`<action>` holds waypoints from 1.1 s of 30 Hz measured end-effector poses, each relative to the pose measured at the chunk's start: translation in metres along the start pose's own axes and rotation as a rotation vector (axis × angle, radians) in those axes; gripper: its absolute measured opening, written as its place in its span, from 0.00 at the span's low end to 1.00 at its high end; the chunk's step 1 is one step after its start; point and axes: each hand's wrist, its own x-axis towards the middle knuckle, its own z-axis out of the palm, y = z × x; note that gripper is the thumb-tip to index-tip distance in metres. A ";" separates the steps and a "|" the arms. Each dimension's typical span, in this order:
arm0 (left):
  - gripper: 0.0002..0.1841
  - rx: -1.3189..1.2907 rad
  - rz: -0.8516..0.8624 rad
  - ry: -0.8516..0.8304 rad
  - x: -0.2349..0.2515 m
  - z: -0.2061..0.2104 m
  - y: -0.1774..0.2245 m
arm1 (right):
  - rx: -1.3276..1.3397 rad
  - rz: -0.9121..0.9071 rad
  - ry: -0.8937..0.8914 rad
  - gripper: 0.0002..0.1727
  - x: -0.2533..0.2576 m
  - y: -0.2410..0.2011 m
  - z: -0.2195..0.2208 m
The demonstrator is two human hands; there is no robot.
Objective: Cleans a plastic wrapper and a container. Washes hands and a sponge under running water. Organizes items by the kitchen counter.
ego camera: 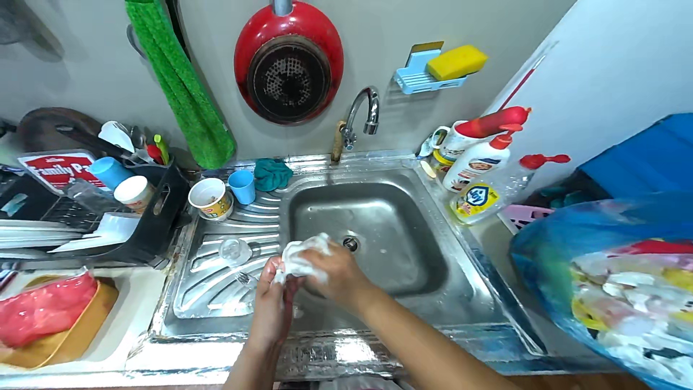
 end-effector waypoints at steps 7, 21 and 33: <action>0.13 -0.046 -0.015 0.027 0.008 0.000 0.002 | 0.037 -0.025 -0.016 0.08 -0.004 -0.007 0.008; 0.19 -0.237 -0.198 0.073 0.077 0.050 -0.012 | -0.185 0.394 -0.133 0.21 0.038 0.097 -0.062; 0.22 -0.399 -0.272 0.189 0.191 0.109 -0.063 | -0.095 0.831 -0.117 0.25 0.147 0.188 -0.082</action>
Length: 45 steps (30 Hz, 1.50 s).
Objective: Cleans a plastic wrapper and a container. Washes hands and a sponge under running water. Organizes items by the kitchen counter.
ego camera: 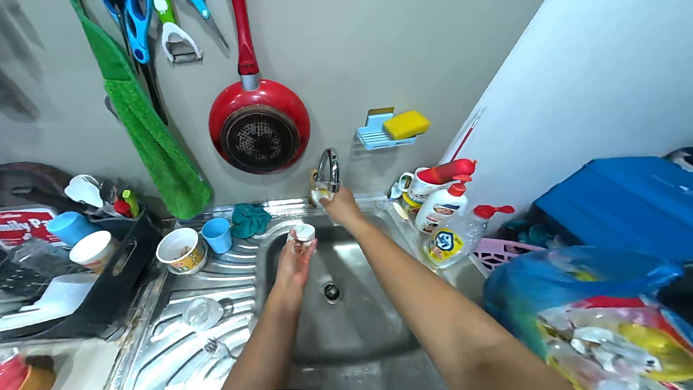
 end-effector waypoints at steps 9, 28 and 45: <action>0.17 -0.092 -0.069 0.017 0.006 0.027 -0.040 | 0.069 -0.328 0.125 0.21 -0.074 0.077 0.066; 0.13 0.511 0.137 -0.186 0.007 -0.015 -0.047 | -0.019 -0.255 0.186 0.15 -0.076 0.099 0.053; 0.10 0.530 0.040 -0.400 0.005 -0.020 -0.041 | 0.284 0.018 0.109 0.19 -0.080 0.109 0.033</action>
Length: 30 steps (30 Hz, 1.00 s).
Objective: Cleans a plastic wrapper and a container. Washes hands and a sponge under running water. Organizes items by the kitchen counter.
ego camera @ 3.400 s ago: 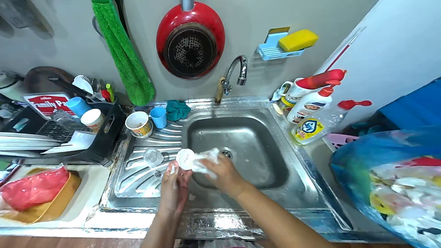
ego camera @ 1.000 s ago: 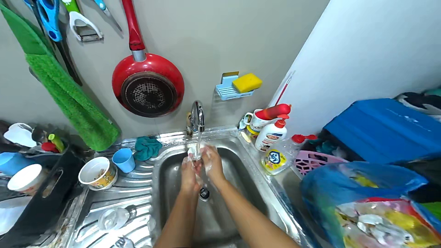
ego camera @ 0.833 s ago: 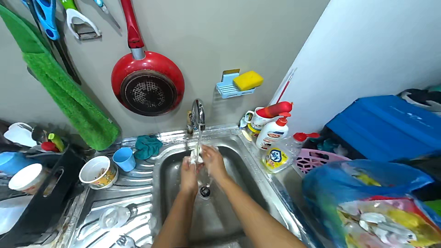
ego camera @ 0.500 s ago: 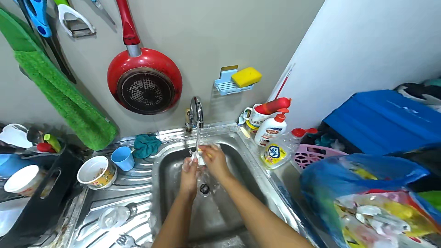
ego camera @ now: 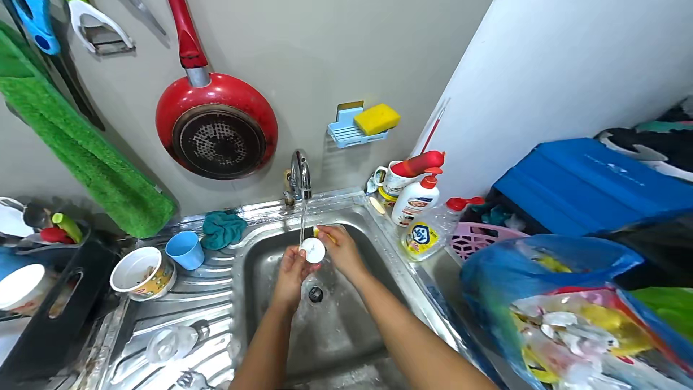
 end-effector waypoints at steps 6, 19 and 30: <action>0.10 0.156 0.038 0.229 0.011 0.003 0.006 | 0.427 0.254 -0.080 0.24 -0.016 -0.012 0.014; 0.42 0.316 -0.433 -0.080 0.017 -0.022 0.024 | -0.576 -0.684 -0.440 0.14 -0.024 -0.018 -0.006; 0.24 0.847 0.154 -0.092 0.012 -0.007 -0.010 | 0.241 0.246 0.063 0.14 -0.016 -0.016 0.023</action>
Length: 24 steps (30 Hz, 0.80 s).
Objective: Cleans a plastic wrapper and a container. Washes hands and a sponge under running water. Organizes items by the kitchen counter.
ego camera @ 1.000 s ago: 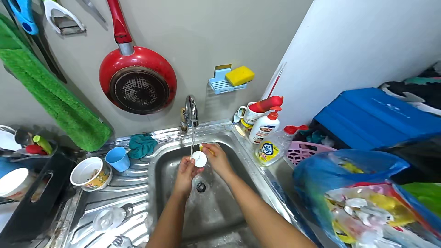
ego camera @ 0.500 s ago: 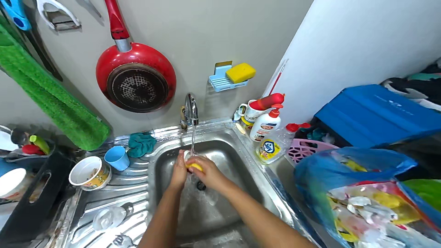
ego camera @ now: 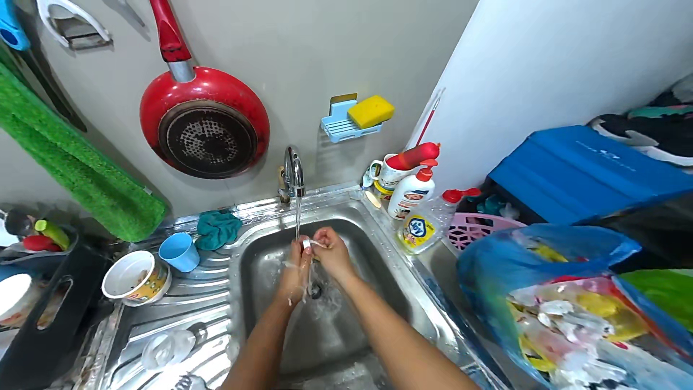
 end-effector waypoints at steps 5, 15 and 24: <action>0.33 -0.313 -0.237 -0.033 0.006 -0.014 0.002 | -0.074 -0.137 -0.191 0.15 -0.016 -0.010 0.004; 0.44 -0.765 -0.568 -0.439 0.018 -0.054 -0.001 | -0.649 -0.495 -0.453 0.13 0.006 -0.051 -0.073; 0.32 -0.606 -0.536 -0.365 0.012 -0.038 0.018 | -0.776 -0.737 -0.504 0.08 -0.005 -0.041 -0.017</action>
